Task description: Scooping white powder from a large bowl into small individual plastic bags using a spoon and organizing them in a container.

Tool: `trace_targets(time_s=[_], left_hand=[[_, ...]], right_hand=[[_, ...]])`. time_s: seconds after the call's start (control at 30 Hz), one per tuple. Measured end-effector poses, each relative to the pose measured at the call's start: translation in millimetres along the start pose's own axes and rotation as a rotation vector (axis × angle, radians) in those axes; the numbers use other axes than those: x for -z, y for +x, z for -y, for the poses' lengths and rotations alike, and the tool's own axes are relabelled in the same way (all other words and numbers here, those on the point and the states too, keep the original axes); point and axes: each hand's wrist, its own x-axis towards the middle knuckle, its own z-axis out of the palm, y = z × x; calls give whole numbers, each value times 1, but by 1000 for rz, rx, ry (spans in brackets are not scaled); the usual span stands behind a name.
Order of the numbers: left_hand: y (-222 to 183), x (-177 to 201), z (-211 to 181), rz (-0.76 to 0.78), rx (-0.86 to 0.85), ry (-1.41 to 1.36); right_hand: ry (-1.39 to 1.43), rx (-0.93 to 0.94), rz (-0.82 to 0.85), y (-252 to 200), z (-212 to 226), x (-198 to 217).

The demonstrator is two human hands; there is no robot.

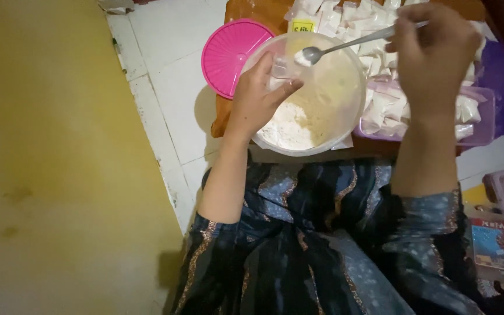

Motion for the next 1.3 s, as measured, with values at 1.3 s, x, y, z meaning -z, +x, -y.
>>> trace_targets(time_s=[1.3], left_hand=[[2, 0, -8, 11, -24, 15]], right_hand=[[-376, 457, 123, -4, 99, 35]])
